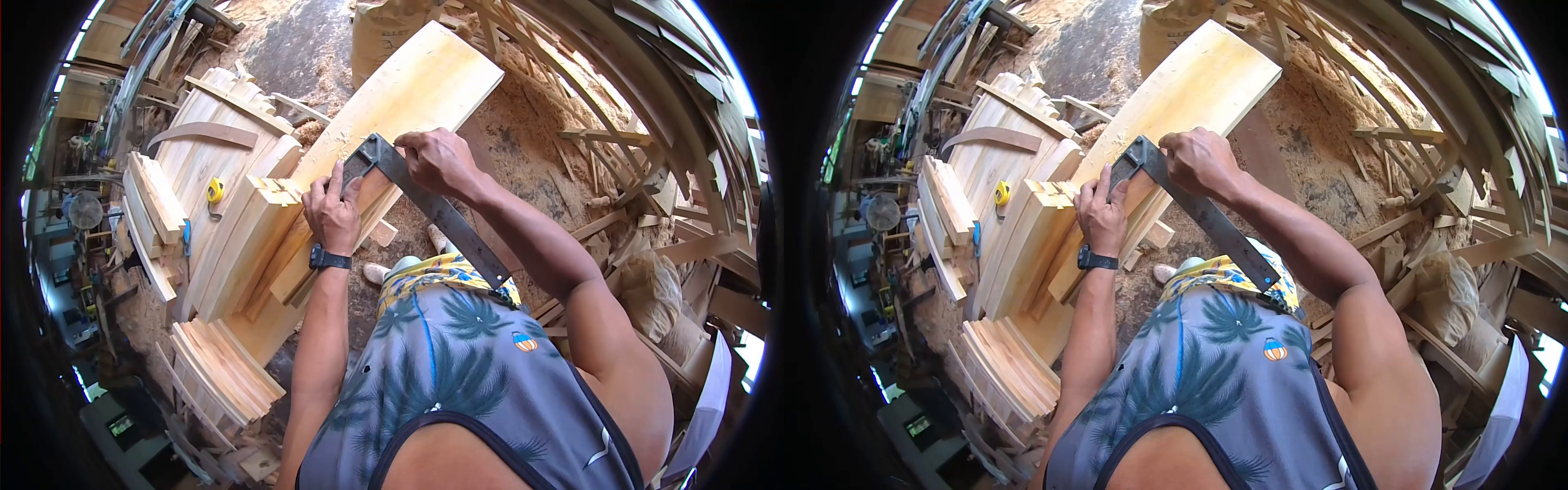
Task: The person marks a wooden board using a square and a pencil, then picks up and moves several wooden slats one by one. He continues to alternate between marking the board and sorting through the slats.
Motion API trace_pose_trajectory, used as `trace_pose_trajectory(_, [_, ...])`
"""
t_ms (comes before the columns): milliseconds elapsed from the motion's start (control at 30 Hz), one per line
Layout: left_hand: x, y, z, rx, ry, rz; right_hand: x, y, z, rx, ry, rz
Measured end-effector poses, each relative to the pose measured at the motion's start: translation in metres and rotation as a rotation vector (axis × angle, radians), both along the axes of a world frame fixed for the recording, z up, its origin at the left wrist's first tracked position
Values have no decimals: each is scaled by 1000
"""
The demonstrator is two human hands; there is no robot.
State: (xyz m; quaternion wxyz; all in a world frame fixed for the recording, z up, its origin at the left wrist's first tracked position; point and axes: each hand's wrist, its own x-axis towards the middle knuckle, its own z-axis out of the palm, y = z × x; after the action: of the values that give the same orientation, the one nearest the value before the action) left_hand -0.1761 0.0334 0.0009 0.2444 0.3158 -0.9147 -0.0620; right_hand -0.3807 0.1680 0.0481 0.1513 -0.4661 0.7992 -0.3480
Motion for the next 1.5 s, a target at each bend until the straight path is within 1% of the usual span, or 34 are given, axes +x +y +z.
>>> trace_pose_trajectory(300, [-1,2,3,-8,-15,0,4,9,18,117,118,100])
trace_pose_trajectory(367, [0,1,2,-23,-3,-9,0,13,18,213,177,168])
trace_pose_trajectory(400, [0,1,1,-23,-1,-11,0,16,25,213,178,166])
trace_pose_trajectory(467, [0,0,-1,-16,0,-6,1,27,46,484,137,226])
trace_pose_trajectory(500, [-1,-1,-2,-19,7,-7,3,35,46,482,144,223])
trace_pose_trajectory(567, [1,-2,-6,35,4,13,8,53,38,355,-12,91])
trace_pose_trajectory(600, [1,-1,-5,35,10,28,12,60,30,355,-3,105])
trace_pose_trajectory(667, [0,1,-3,55,-13,48,22,73,9,279,-204,-78])
trace_pose_trajectory(733, [-1,3,1,54,-10,77,32,85,-6,191,-440,-83])
trace_pose_trajectory(767, [-2,5,3,68,-12,85,37,88,-9,229,-563,-108])
trace_pose_trajectory(800, [-2,6,4,85,-17,90,40,89,-6,228,-558,-101])
trace_pose_trajectory(867, [-1,7,3,86,-10,99,44,89,5,244,-810,-172])
trace_pose_trajectory(933, [-1,6,3,80,-11,89,41,87,12,239,-788,-163])
trace_pose_trajectory(1000, [0,6,6,101,-2,81,40,83,13,177,-809,-158])
trace_pose_trajectory(1067, [7,8,12,118,9,99,40,84,4,127,-831,-156])
trace_pose_trajectory(1100, [15,17,25,17,54,120,38,84,-2,79,-861,-166])
trace_pose_trajectory(1133, [27,25,35,-85,94,145,35,84,-2,61,-806,-175])
trace_pose_trajectory(1167, [47,27,39,-48,148,154,32,87,1,18,-829,-208])
trace_pose_trajectory(1200, [69,25,33,-45,233,183,31,91,7,-22,-853,-244])
trace_pose_trajectory(1267, [131,19,31,-5,247,346,19,99,-5,-144,-841,-294])
trace_pose_trajectory(1333, [216,-2,8,169,211,542,7,109,-6,-202,-842,-356])
trace_pose_trajectory(1400, [299,-22,-17,240,87,705,-7,120,-13,-266,-828,-390])
trace_pose_trajectory(1433, [323,-30,-24,233,85,724,-10,122,-10,-288,-820,-418])
trace_pose_trajectory(1500, [359,-40,-33,87,-118,436,-13,124,-8,-325,-796,-473])
